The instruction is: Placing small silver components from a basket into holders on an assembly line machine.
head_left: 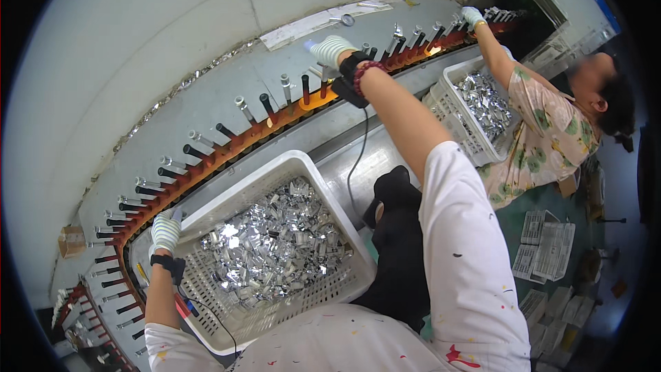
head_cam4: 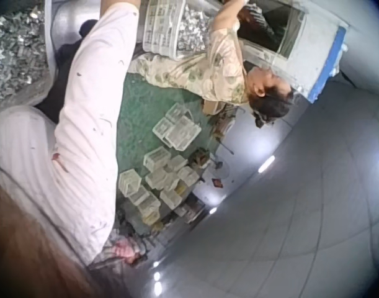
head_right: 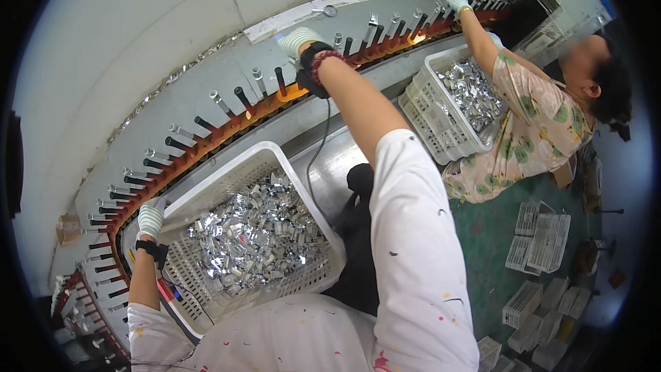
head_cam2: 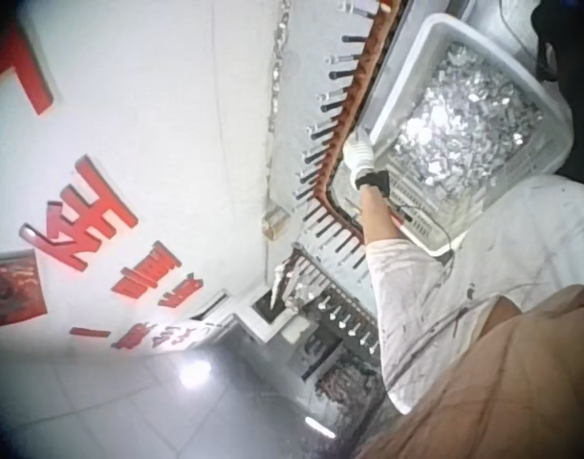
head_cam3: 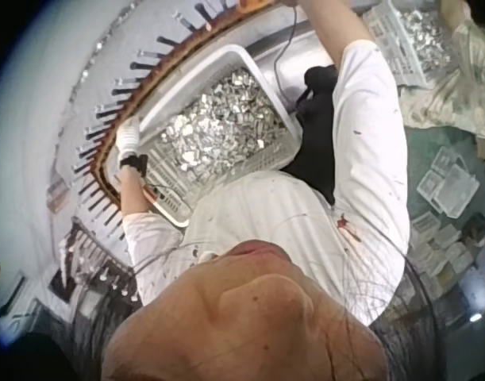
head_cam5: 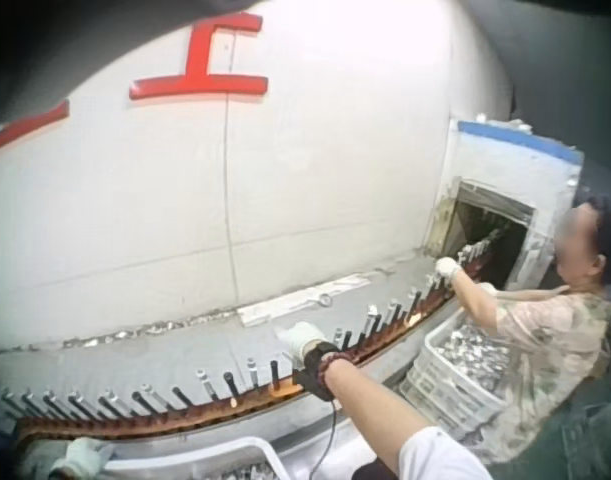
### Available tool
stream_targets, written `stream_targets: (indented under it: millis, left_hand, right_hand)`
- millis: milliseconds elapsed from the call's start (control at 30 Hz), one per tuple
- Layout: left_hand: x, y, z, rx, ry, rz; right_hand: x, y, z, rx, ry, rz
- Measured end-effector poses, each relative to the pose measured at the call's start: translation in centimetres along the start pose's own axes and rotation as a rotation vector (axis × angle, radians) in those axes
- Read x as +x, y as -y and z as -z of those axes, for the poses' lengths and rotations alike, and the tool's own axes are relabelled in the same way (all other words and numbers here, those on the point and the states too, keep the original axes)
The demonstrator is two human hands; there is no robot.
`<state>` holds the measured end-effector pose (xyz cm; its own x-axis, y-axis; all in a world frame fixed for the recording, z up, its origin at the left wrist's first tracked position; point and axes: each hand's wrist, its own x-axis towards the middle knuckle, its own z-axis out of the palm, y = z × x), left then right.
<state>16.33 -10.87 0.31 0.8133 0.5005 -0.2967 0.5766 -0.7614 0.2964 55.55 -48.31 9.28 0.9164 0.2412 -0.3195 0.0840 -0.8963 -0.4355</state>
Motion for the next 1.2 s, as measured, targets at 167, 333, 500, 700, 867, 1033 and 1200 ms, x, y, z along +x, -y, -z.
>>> stream_targets:
  millis: [167,333,500,700,867,1033,1200]
  left_hand:
    - [0.0,-1.1,0.9,-0.121,0.024,0.086]
    - [0.6,0.2,0.1,-0.114,-0.012,0.096]
    - [0.0,2.0,0.6,-0.095,-0.049,0.085]
    - [0.1,-2.0,0.8,-0.242,-0.028,0.095]
    - [-0.7,-4.2,1.3,-0.113,-0.111,0.045]
    - [0.0,-0.7,0.1,-0.294,-0.07,0.112]
    - [-0.1,-0.7,0.7,-0.361,-0.056,0.16]
  right_hand:
    - [0.3,1.1,-3.4,-0.386,-0.149,0.421]
    - [-4.9,1.3,-5.0,-0.405,-0.352,0.69]
    - [-10.9,4.2,-4.9,-0.034,-0.341,0.92]
    - [-14.6,4.3,-4.5,0.07,0.298,1.101]
    - [-4.1,0.0,2.5,-0.298,-0.388,0.4]
    - [1.7,-1.0,-0.7,-0.166,-0.177,0.273]
    - [-2.3,0.7,-1.9,-0.358,-0.225,0.57]
